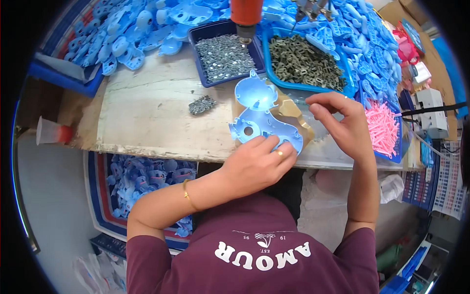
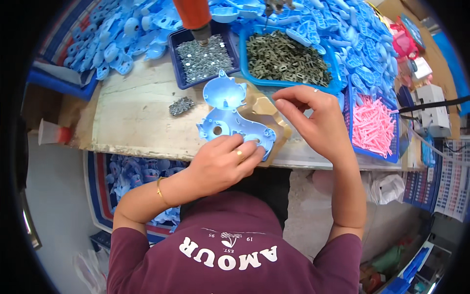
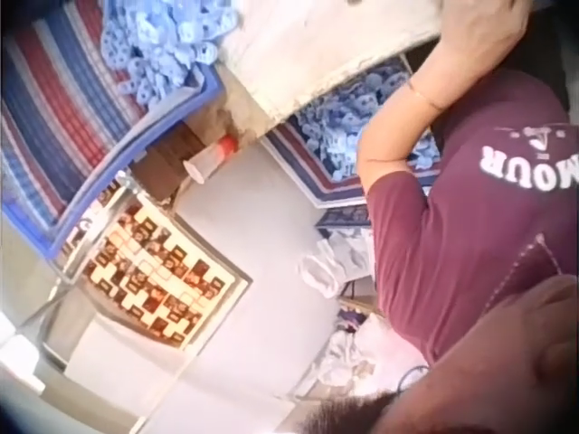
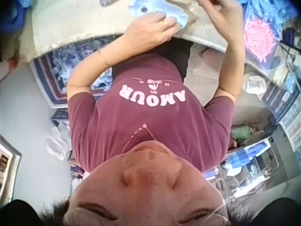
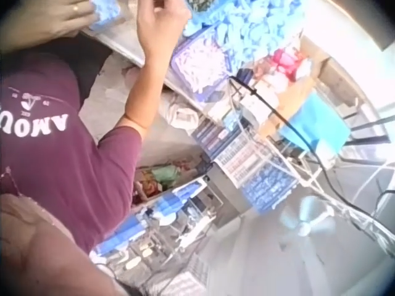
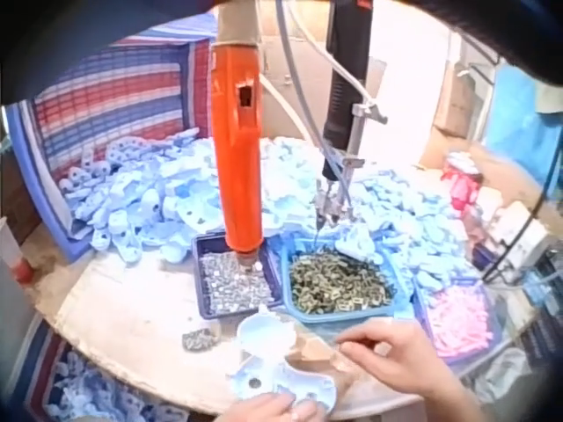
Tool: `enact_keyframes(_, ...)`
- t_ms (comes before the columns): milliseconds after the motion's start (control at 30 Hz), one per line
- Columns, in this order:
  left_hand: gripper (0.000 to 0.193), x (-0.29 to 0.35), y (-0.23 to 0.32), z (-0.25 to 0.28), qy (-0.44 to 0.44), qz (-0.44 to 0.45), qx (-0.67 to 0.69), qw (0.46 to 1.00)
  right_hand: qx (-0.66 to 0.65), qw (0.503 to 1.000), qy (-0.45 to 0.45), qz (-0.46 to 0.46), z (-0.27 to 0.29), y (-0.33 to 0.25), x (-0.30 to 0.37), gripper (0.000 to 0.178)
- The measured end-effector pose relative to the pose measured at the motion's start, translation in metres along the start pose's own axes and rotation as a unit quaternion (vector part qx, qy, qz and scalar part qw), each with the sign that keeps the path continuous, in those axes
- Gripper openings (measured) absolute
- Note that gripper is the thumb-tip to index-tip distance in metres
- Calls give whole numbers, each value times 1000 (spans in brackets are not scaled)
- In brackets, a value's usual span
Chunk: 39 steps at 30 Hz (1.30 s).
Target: Assembling plastic components of a toy at a factory workbench using a pneumatic screwdriver.
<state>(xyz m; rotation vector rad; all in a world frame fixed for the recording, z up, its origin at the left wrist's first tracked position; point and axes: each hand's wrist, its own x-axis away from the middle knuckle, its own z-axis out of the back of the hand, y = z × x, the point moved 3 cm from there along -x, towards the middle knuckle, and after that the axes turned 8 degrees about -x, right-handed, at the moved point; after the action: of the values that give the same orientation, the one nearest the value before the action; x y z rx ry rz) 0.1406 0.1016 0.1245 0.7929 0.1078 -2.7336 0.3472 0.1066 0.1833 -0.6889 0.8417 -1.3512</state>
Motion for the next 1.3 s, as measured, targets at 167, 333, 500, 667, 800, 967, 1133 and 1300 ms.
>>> enact_keyframes(167,45,-6,-3,-33,-85,36,0,996,39,998,-37,38,-2,14,13,22)
enact_keyframes(333,57,-7,-17,-8,-2,58,52,997,93,983,-106,114,-18,28,34,68)
enact_keyframes(500,84,-2,-31,-7,-65,147,72,984,108,983,-101,112,-24,34,37,72)
enact_keyframes(667,86,-3,-30,-5,-55,147,82,984,176,970,-119,118,-13,33,35,76)
enact_keyframes(800,85,-2,-32,-13,-65,157,81,982,141,978,-102,115,-18,37,38,75)
enact_keyframes(967,75,-4,-31,-20,-67,154,75,983,127,982,-84,111,-22,39,40,70)
enact_keyframes(1133,69,-6,-29,-25,-69,154,91,981,150,984,-46,82,-29,33,41,62)
enact_keyframes(1300,66,-7,-28,-27,-72,145,79,984,233,967,-55,83,-32,28,41,59)
